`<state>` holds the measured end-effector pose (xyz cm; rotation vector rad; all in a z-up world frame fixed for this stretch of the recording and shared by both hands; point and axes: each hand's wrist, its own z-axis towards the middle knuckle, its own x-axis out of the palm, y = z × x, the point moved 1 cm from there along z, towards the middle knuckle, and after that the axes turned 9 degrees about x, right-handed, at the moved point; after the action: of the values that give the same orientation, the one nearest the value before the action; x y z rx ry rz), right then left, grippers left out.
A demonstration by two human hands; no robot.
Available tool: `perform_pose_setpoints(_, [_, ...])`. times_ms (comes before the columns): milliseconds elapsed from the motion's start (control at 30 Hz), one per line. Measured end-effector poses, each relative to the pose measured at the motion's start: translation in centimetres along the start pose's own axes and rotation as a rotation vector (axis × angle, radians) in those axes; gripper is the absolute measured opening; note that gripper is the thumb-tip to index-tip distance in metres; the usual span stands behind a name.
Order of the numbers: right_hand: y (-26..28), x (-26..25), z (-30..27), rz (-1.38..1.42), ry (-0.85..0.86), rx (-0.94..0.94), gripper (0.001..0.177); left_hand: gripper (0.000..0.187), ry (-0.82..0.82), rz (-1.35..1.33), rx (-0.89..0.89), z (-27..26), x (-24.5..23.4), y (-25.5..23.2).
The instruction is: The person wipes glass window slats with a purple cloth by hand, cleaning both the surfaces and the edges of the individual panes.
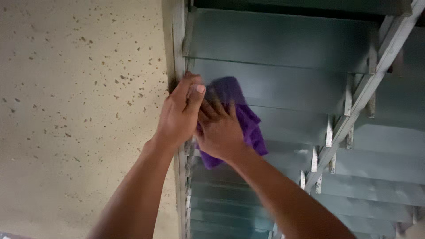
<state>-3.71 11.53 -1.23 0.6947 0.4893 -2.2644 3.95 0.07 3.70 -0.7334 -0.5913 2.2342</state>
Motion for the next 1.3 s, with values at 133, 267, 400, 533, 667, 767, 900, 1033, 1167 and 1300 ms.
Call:
perform_pose_setpoints(133, [-0.9, -1.6, -3.1, -0.015, 0.106, -0.174, 0.054, 0.072, -0.011, 0.021, 0.017, -0.1, -0.1, 0.1])
perform_pose_setpoints(267, [-0.9, -2.0, -2.4, -0.01, 0.037, -0.036, 0.057, 0.072, -0.022, 0.034, 0.102, 0.2, 0.2, 0.4])
perform_pose_setpoints(400, [-0.9, -1.7, -1.5, -0.012, 0.039, 0.148, 0.059, 0.058, -0.01, 0.081, 0.128, 0.3, 0.5, 1.0])
perform_pose_setpoints(533, [-3.6, -2.4, -3.1, -0.034, 0.054, 0.197, 0.067, 0.045, -0.059, 0.177, 0.24, 0.1, 1.0, 1.2])
perform_pose_setpoints(667, [-9.2, -4.3, -6.0, -0.173, -0.032, 0.277, 0.065, 0.048, -0.024, 0.172, 0.15, 0.1, 1.2, 1.2])
perform_pose_setpoints(767, [-12.6, -5.8, -7.9, -0.209, -0.006, 0.417, 0.067, 0.047, -0.078, 0.262, 0.326, 0.1, 1.3, 1.1])
perform_pose_setpoints(900, [-14.5, -7.5, -9.4, -0.196, 0.041, 0.698, 0.051, 0.046, -0.043, 0.165, 0.25, 0.0, 1.2, 0.5])
perform_pose_setpoints(1033, [-14.2, -7.3, -9.9, -0.222, -0.23, 0.568, 0.058, 0.048, -0.017, 0.234, 0.185, 0.1, 1.2, 0.5])
perform_pose_setpoints(1167, [-14.1, -6.0, -11.0, -0.255, -0.267, 0.56, 0.056, 0.047, -0.058, 0.229, 0.331, 0.1, 1.2, 1.0])
perform_pose_setpoints(1300, [-13.2, -4.7, -14.8, -0.246, -0.274, 0.508, 0.052, 0.047, -0.044, 0.229, 0.256, 0.0, 1.3, 1.4])
